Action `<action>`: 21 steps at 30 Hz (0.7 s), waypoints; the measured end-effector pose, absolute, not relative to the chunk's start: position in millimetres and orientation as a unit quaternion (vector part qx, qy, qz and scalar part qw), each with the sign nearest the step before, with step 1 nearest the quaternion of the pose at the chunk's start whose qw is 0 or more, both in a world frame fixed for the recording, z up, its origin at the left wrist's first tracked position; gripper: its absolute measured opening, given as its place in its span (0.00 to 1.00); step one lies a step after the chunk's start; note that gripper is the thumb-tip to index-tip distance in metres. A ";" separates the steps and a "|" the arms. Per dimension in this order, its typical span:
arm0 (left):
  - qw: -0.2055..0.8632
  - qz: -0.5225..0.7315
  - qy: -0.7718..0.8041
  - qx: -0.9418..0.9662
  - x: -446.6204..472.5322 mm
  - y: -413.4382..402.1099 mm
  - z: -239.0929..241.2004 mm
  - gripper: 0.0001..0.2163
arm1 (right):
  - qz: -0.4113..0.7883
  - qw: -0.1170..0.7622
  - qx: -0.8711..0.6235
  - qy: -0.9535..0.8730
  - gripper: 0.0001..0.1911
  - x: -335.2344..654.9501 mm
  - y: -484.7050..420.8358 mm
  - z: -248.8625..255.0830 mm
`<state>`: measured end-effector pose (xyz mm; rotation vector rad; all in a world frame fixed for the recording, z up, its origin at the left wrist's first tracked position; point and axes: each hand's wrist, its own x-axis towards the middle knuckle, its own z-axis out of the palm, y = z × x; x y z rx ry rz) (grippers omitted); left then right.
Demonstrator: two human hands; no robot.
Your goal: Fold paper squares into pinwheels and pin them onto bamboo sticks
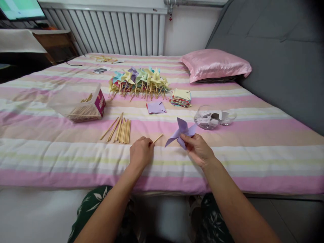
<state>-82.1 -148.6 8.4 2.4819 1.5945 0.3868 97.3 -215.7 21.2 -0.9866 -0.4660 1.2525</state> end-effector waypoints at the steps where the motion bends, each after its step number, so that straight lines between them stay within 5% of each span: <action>1: 0.085 0.128 0.534 0.831 -82.1 -147.7 8.3 0.09 | 0.559 0.669 -0.440 -0.217 0.11 96.3 -216.2 20.4; 16: 0.111 0.052 0.337 0.933 -100.4 -158.8 11.2 0.11 | 0.558 0.674 -0.438 -0.208 0.13 98.4 -216.9 25.5; 21: 0.241 0.087 0.263 0.930 -119.6 -168.4 11.1 0.09 | 0.551 0.674 -0.435 -0.231 0.12 99.6 -217.7 24.8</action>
